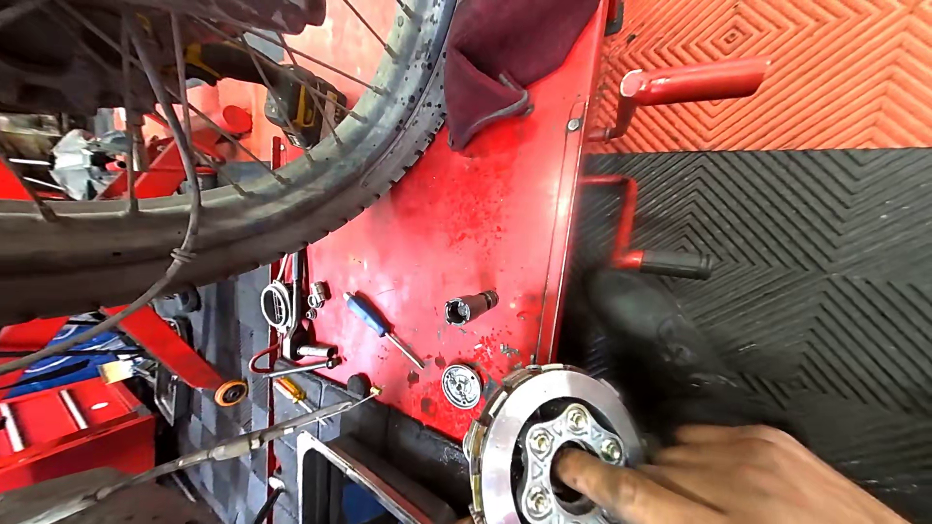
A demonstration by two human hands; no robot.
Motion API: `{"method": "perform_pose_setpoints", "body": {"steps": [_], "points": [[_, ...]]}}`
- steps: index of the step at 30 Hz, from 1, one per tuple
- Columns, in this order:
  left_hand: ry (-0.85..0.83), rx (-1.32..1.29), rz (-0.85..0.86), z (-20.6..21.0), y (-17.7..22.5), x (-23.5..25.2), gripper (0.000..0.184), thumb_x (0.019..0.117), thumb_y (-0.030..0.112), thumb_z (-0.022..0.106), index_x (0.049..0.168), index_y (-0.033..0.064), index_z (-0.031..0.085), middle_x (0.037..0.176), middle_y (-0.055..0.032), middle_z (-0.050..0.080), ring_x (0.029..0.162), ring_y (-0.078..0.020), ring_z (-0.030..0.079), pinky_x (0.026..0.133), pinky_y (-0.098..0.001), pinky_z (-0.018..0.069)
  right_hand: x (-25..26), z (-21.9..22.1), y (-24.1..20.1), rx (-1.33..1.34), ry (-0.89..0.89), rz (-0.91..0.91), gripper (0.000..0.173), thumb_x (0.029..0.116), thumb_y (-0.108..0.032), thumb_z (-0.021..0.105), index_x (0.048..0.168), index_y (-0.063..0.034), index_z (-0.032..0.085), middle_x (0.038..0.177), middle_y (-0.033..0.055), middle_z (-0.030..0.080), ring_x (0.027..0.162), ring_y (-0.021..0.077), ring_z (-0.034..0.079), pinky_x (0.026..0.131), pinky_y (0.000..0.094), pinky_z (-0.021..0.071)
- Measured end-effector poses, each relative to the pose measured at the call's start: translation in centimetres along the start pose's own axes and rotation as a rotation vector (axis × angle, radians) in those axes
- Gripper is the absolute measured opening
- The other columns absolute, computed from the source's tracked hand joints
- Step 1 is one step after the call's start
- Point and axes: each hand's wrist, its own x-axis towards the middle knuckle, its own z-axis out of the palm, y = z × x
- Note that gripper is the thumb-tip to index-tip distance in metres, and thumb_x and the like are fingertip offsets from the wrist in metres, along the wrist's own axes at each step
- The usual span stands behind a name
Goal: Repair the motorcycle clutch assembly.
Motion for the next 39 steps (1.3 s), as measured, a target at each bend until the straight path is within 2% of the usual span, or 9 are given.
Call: {"method": "perform_pose_setpoints", "body": {"steps": [3,8,10,15,19,22,25,31,39], "points": [[0.017,0.071,0.003,0.2,0.0,0.2,0.035,0.0923,0.027,0.061,0.117,0.0040,0.072,0.118,-0.0110,0.073,0.116,-0.0217,0.068,0.101,-0.0397,0.0537,0.2,-0.1,-0.1,0.026,-0.029,0.036,0.049,0.1053,-0.047,0.050,0.138,-0.0125,0.062,0.063,0.0080,0.058,0.053,0.0288,0.057,0.050,0.0457,0.0424],[0.091,0.129,0.030,0.8,-0.4,0.4,0.035,0.0919,0.028,0.063,0.117,0.0058,0.074,0.115,-0.0087,0.075,0.113,-0.0175,0.070,0.100,-0.0346,0.0539,0.5,0.2,0.6,0.402,-0.064,0.176,0.042,0.1012,-0.043,0.063,0.130,-0.0125,0.067,0.061,0.0042,0.054,0.053,0.0225,0.052,0.051,0.0456,0.0418],[0.035,0.180,0.013,0.1,-0.1,0.3,0.035,0.0943,0.031,0.061,0.120,0.0120,0.075,0.118,-0.0013,0.075,0.117,-0.0098,0.067,0.104,-0.0293,0.0513,0.4,0.4,1.0,0.514,-0.045,0.192,0.040,0.0997,-0.039,0.067,0.131,-0.0138,0.068,0.060,0.0015,0.052,0.052,0.0178,0.048,0.051,0.0410,0.0404],[0.075,0.095,0.019,0.1,-0.4,0.4,0.034,0.0925,0.030,0.061,0.115,0.0103,0.076,0.114,-0.0035,0.076,0.114,-0.0133,0.069,0.103,-0.0331,0.0529,0.0,0.5,2.0,0.930,0.055,0.198,0.030,0.0930,-0.019,0.078,0.120,-0.0086,0.068,0.063,-0.0057,0.050,0.051,0.0033,0.043,0.047,0.0212,0.0346],[0.065,0.104,0.044,0.1,0.1,0.5,0.032,0.0951,0.028,0.058,0.112,0.0088,0.077,0.113,-0.0038,0.076,0.113,-0.0138,0.069,0.103,-0.0348,0.0524,-0.3,0.3,2.3,1.253,0.120,0.348,0.013,0.0956,-0.014,0.071,0.108,-0.0136,0.072,0.072,-0.0098,0.062,0.057,-0.0030,0.050,0.051,0.0149,0.0412],[0.056,0.111,0.072,0.5,0.4,0.6,0.033,0.0989,0.026,0.054,0.115,0.0066,0.076,0.114,-0.0043,0.076,0.114,-0.0134,0.069,0.105,-0.0335,0.0520,-0.3,0.3,2.3,1.425,0.145,0.446,0.014,0.1004,-0.014,0.064,0.109,-0.0132,0.075,0.069,-0.0068,0.063,0.050,-0.0034,0.045,0.045,0.0147,0.0366],[0.122,0.052,0.054,-0.5,-0.1,0.2,0.036,0.0927,0.034,0.060,0.111,0.0084,0.077,0.112,-0.0063,0.076,0.112,-0.0174,0.070,0.102,-0.0394,0.0535,-0.1,0.2,1.9,1.400,0.206,0.541,0.014,0.0988,-0.012,0.065,0.107,-0.0114,0.077,0.065,-0.0062,0.060,0.048,-0.0023,0.044,0.044,0.0155,0.0366],[0.114,0.016,0.030,-0.6,-0.2,0.3,0.036,0.0921,0.032,0.062,0.114,0.0072,0.076,0.113,-0.0069,0.076,0.113,-0.0186,0.070,0.103,-0.0398,0.0531,0.0,0.5,1.9,1.231,0.262,0.596,0.010,0.0934,-0.013,0.074,0.102,-0.0125,0.080,0.070,-0.0042,0.066,0.049,-0.0012,0.047,0.044,0.0158,0.0388],[0.234,0.023,0.076,-1.4,-0.4,-0.3,0.032,0.0891,0.035,0.066,0.104,0.0090,0.078,0.108,-0.0069,0.076,0.108,-0.0198,0.072,0.098,-0.0419,0.0559,-0.4,0.9,1.7,0.918,0.364,0.375,0.010,0.0907,-0.011,0.078,0.100,-0.0064,0.080,0.085,-0.0014,0.075,0.067,0.0002,0.062,0.059,0.0168,0.0520]]}}
